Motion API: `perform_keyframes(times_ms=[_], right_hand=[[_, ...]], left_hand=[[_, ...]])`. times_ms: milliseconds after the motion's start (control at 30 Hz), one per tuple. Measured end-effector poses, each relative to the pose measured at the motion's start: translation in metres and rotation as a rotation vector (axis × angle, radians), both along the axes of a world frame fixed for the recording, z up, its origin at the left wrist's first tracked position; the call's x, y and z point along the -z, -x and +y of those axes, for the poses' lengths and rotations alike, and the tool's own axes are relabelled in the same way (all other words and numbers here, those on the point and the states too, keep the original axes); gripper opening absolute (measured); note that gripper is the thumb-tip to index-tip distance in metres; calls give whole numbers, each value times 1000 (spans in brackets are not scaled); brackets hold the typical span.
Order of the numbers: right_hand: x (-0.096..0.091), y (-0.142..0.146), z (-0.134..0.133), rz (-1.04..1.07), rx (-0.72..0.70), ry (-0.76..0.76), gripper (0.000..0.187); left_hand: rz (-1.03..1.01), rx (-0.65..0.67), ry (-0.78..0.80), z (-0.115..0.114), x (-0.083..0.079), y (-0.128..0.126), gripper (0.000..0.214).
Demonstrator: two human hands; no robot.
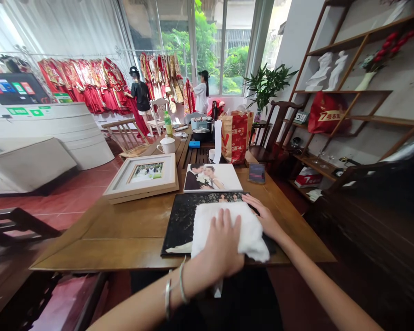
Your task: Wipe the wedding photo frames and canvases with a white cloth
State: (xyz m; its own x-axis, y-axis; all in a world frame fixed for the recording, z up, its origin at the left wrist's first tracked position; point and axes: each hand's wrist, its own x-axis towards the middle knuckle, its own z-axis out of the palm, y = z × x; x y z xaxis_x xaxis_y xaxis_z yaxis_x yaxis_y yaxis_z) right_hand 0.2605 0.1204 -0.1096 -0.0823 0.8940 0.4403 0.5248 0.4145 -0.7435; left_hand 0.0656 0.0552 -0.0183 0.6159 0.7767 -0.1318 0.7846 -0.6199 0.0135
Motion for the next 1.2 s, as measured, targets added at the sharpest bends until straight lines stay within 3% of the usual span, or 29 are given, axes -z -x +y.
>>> perform_keyframes(times_ms=[167,233,300,400,600,700,800,933,1033,1100,1200], right_hand=[[2,0,0,-20,14,0,40],[2,1,1,-27,32,7,39],[3,1,1,-24,45,10,38],[2,1,1,-13,45,0,37],[-3,4,-1,-37,47,13,35],[-4,4,-1,-45,50,15,35],[-3,3,-1,-48,34,9,36],[0,1,0,-39,9,-4,36],[0,1,0,-45,21,-3,37],[-1,2,0,-48,26,3,36],[-3,3,-1,-50,26,9,36]], left_hand=[[-58,-36,-128,76,8,-12,72],[-78,-22,-150,92,12,-11,69],[-90,-10,-162,93,16,-9,66],[-114,16,-149,67,23,0,69],[-175,117,-111,-34,46,22,99],[-168,166,-64,-54,46,26,101],[-134,103,-41,-33,33,19,90],[-37,-25,-98,36,14,6,75],[-53,-70,-161,79,12,1,72],[-66,-73,-181,87,16,2,72],[-66,-43,-185,62,25,9,78]])
